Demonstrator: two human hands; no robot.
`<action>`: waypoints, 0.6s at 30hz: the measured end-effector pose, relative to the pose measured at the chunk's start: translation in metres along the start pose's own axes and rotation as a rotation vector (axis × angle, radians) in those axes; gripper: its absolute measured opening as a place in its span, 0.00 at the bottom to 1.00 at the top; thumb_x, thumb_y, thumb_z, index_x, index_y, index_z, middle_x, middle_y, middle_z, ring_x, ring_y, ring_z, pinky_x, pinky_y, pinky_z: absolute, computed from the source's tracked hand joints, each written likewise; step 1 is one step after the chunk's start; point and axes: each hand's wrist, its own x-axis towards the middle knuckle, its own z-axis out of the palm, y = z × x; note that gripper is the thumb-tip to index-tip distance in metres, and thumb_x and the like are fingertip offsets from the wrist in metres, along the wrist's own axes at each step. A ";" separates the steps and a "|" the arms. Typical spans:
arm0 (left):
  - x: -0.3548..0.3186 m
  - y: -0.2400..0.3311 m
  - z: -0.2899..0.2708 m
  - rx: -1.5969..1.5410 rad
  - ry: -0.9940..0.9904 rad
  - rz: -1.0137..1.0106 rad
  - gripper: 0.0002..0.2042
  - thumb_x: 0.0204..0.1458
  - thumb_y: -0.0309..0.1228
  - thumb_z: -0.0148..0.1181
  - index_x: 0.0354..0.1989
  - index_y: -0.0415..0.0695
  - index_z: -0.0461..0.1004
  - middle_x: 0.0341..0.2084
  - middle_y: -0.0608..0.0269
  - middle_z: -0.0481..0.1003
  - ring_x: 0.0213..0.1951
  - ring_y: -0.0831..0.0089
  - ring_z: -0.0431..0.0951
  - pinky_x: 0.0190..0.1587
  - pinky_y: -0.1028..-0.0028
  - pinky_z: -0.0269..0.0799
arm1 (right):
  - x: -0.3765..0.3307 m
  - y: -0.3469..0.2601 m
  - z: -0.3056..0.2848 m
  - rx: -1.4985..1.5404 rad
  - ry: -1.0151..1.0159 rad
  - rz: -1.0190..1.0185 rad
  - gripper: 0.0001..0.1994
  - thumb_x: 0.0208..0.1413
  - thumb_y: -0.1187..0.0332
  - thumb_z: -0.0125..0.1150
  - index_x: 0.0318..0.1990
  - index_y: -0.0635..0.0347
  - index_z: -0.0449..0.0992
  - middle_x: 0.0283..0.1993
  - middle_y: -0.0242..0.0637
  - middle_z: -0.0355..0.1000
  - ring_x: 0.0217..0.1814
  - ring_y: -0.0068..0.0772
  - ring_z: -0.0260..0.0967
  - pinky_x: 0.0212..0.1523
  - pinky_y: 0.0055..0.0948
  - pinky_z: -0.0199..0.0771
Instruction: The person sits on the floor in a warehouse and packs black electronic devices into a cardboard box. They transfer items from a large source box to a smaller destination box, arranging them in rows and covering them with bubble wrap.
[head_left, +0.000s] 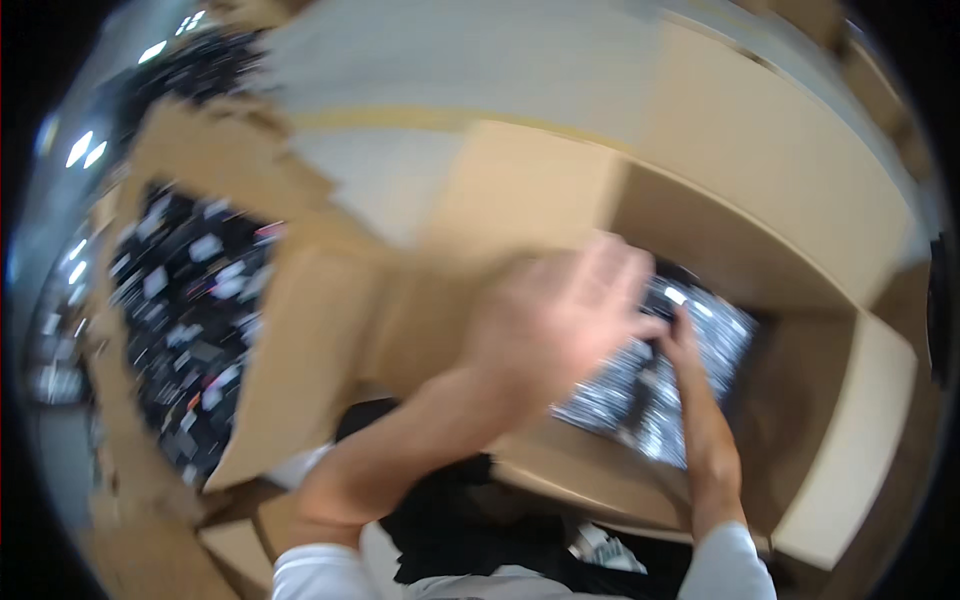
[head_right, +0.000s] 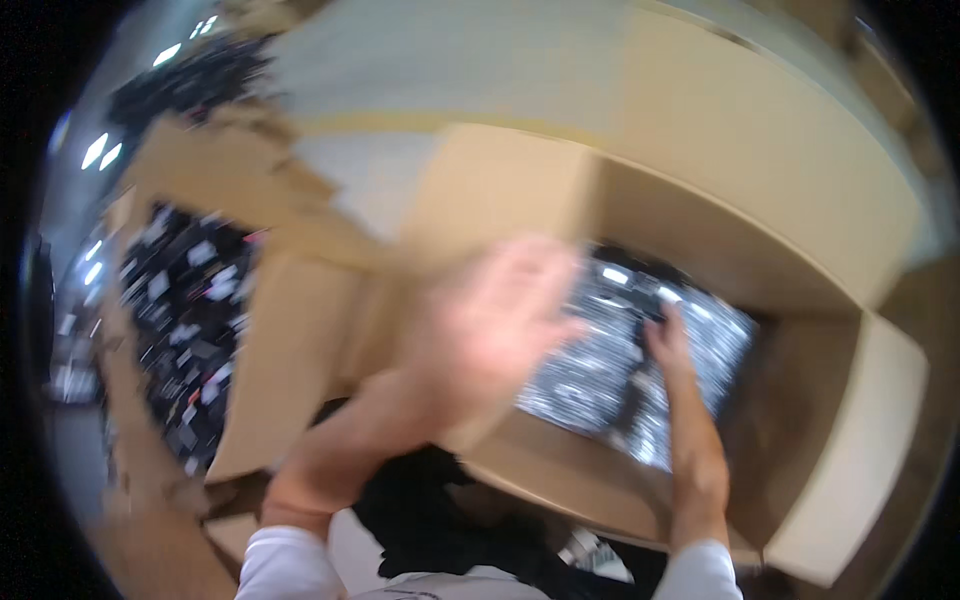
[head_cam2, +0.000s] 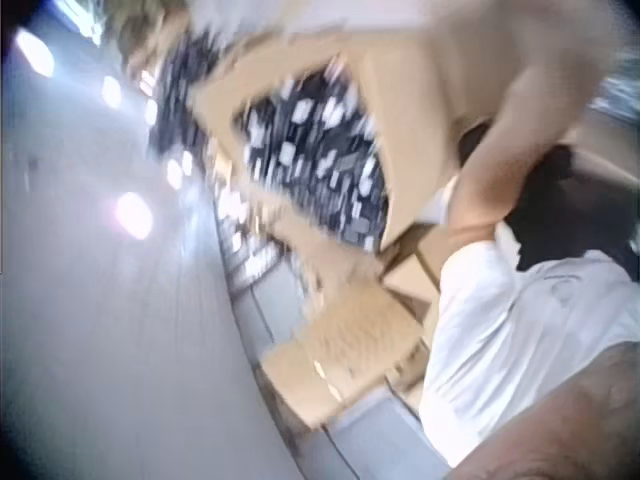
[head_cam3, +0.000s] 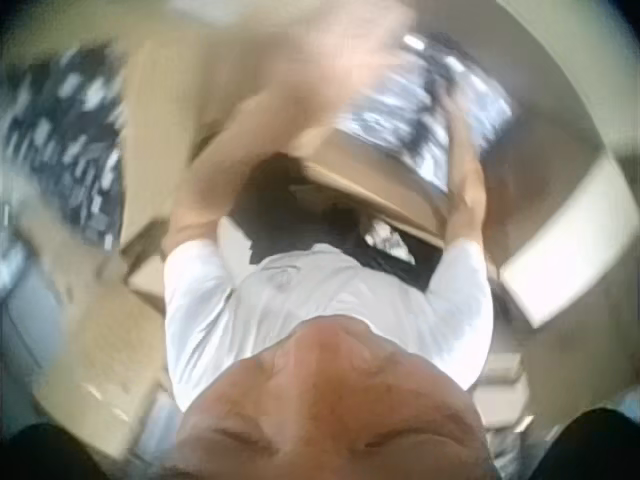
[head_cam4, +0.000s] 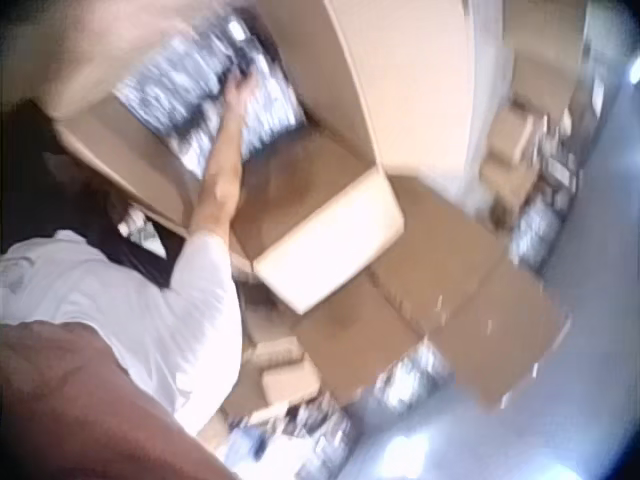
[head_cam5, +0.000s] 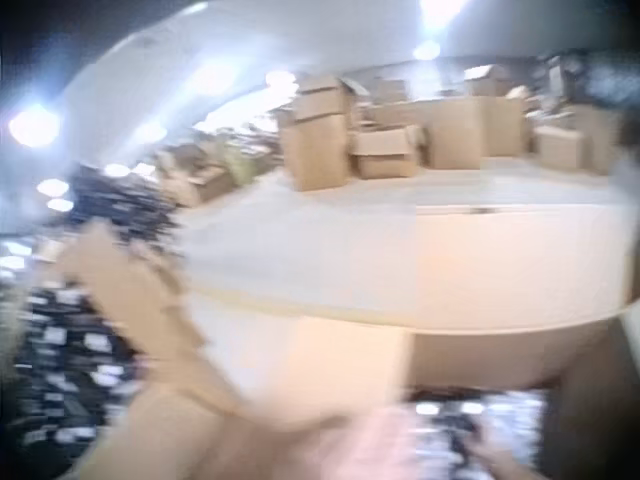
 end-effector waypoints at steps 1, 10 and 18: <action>0.000 0.001 -0.010 -0.008 0.020 -0.024 0.23 0.53 0.40 0.68 0.52 0.35 0.77 0.53 0.50 0.76 0.51 0.59 0.78 0.48 0.63 0.77 | 0.004 -0.011 0.011 0.419 -0.020 0.107 0.20 0.62 0.75 0.58 0.61 0.66 0.69 0.57 0.45 0.73 0.58 0.37 0.70 0.61 0.35 0.70; -0.029 -0.047 -0.079 0.073 0.381 -0.049 0.13 0.50 0.31 0.70 0.40 0.36 0.77 0.38 0.52 0.77 0.40 0.55 0.80 0.45 0.60 0.77 | 0.033 -0.046 -0.019 -0.196 0.081 0.572 0.27 0.58 0.52 0.70 0.40 0.76 0.75 0.26 0.40 0.75 0.23 0.32 0.73 0.22 0.34 0.75; -0.153 -0.194 -0.206 0.710 0.228 -0.640 0.38 0.46 0.33 0.73 0.66 0.39 0.62 0.63 0.38 0.62 0.64 0.40 0.64 0.62 0.51 0.68 | -0.083 -0.190 -0.170 -0.219 -0.414 0.547 0.14 0.57 0.66 0.68 0.38 0.73 0.79 0.27 0.38 0.77 0.27 0.26 0.73 0.27 0.32 0.73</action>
